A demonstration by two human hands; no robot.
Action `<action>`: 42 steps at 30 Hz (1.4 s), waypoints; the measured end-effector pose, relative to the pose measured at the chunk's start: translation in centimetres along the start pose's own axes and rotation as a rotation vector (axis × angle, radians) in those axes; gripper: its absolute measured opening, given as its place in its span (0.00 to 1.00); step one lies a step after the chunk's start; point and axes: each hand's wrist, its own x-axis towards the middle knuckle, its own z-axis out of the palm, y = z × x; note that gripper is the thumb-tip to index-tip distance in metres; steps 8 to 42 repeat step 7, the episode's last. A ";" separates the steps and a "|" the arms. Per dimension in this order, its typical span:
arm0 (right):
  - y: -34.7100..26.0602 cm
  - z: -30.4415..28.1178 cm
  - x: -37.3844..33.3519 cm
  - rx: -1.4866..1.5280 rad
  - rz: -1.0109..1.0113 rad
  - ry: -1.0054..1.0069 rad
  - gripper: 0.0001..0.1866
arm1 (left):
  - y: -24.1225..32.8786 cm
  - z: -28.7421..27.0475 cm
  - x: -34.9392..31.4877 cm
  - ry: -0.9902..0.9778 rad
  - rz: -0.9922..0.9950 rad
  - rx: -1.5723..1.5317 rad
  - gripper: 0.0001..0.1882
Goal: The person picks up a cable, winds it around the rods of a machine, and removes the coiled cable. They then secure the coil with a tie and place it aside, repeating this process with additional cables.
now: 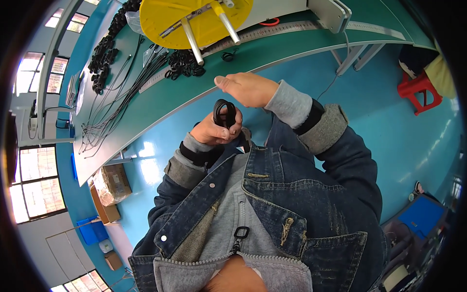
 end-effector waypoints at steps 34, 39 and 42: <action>-2.0 3.2 -0.2 -0.746 -0.004 0.090 0.35 | -0.7 0.1 0.1 0.279 0.230 0.762 0.30; -2.0 3.2 -0.2 -0.746 -0.004 0.090 0.35 | -0.7 0.1 0.1 0.279 0.230 0.762 0.30; -2.0 3.2 -0.2 -0.746 -0.004 0.090 0.35 | -0.7 0.1 0.1 0.279 0.230 0.762 0.30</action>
